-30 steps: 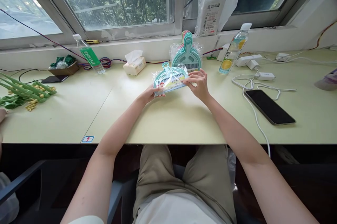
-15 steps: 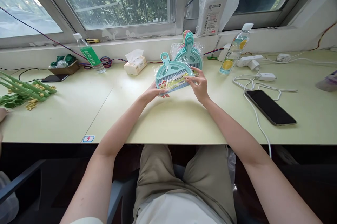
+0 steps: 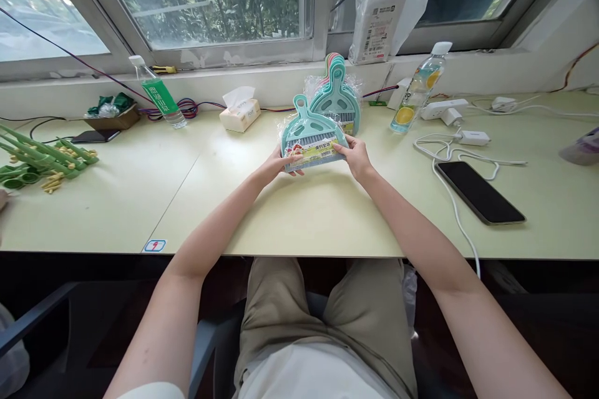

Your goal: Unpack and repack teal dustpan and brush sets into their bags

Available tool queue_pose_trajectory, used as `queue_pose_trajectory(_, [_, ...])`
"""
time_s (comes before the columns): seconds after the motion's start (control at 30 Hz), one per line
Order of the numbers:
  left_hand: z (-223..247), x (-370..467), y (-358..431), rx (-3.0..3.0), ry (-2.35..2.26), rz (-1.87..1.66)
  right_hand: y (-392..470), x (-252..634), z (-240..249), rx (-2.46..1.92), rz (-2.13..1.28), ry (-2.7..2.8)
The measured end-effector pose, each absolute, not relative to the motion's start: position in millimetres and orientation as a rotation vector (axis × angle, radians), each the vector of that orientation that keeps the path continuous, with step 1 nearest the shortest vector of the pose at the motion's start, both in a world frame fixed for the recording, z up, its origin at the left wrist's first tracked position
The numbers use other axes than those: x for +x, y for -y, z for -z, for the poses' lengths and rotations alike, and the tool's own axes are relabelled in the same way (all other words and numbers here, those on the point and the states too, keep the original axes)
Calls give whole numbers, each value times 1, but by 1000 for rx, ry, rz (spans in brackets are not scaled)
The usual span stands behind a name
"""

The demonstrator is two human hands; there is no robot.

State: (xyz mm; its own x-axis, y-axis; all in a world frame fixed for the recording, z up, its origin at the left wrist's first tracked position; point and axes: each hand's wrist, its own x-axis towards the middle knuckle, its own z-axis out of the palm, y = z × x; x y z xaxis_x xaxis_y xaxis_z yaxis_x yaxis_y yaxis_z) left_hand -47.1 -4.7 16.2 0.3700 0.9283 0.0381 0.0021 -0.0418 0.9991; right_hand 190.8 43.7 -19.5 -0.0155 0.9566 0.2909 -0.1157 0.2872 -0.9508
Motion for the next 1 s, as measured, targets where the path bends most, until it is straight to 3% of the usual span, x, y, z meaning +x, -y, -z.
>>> queue_pose_trajectory(0.63, [-12,-38,4,1471,-1198,-1279,-44,191,23,-935,-1111,1069])
queue_pose_trajectory(1.0, [-3,-38,2,1610,-1484,-1308,-45,189,24,-901,-876,1232])
